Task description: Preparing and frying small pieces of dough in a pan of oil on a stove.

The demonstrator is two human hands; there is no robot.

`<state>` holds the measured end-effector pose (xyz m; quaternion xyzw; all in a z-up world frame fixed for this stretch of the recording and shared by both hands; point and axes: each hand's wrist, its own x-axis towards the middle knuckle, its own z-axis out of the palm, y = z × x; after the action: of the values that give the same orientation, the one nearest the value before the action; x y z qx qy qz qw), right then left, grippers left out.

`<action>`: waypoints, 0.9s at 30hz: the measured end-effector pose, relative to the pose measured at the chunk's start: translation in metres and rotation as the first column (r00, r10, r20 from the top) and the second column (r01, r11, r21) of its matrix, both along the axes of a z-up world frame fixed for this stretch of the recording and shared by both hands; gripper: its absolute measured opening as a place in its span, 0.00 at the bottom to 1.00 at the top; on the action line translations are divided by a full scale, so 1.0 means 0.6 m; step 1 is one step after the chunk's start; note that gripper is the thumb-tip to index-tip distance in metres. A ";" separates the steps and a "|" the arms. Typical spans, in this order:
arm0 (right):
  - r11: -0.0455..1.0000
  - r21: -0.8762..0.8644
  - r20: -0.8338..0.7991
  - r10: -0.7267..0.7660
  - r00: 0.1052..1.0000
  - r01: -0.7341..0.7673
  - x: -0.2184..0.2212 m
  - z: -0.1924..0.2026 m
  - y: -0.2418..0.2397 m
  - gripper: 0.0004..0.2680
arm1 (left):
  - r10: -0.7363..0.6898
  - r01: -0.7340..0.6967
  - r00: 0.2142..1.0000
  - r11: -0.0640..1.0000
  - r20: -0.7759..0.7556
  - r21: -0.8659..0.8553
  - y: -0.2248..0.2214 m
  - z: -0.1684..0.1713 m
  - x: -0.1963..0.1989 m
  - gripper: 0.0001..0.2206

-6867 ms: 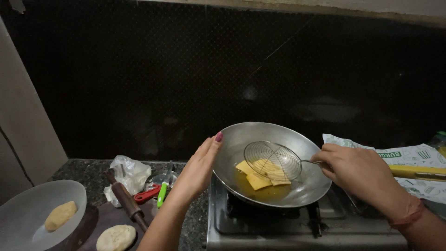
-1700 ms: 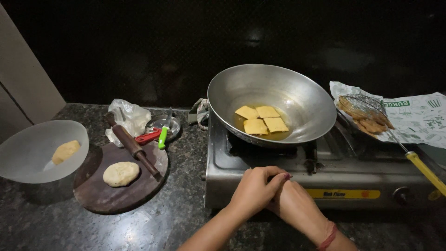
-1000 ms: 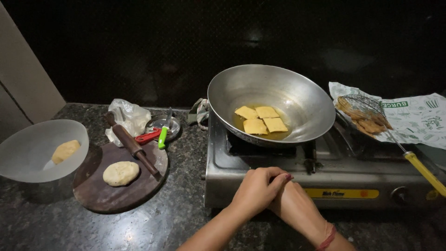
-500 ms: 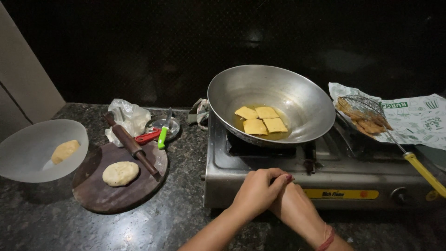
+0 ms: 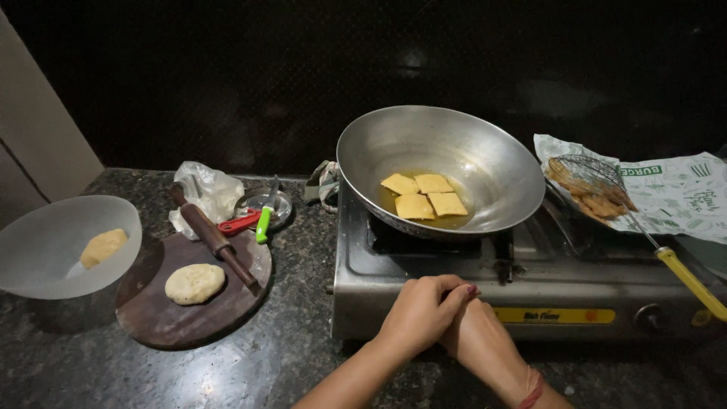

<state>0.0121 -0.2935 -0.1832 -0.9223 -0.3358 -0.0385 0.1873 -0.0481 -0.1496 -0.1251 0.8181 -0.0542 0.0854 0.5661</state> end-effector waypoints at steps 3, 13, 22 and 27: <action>1.000 0.007 0.015 0.007 1.000 -0.007 0.005 -0.010 -0.004 0.05 | 0.000 0.000 1.000 1.000 0.002 0.003 0.001 0.001 0.000 0.15; 0.994 -0.069 -0.091 -0.087 0.992 0.081 -0.010 0.021 0.009 0.07 | -0.019 0.019 0.998 1.000 -0.051 0.003 0.003 0.007 -0.002 0.15; 1.000 -0.004 -0.016 -0.007 1.000 0.007 -0.005 0.004 0.001 0.06 | -0.018 0.018 1.000 1.000 -0.022 -0.007 0.003 0.006 -0.003 0.15; 1.000 0.007 -0.021 -0.025 0.999 0.025 -0.008 0.004 0.001 0.05 | -0.011 0.011 1.000 1.000 -0.015 0.005 0.003 0.007 -0.006 0.15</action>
<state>0.0072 -0.2928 -0.1807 -0.9262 -0.3221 -0.0321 0.1935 -0.0516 -0.1479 -0.1207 0.8199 -0.0547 0.0759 0.5648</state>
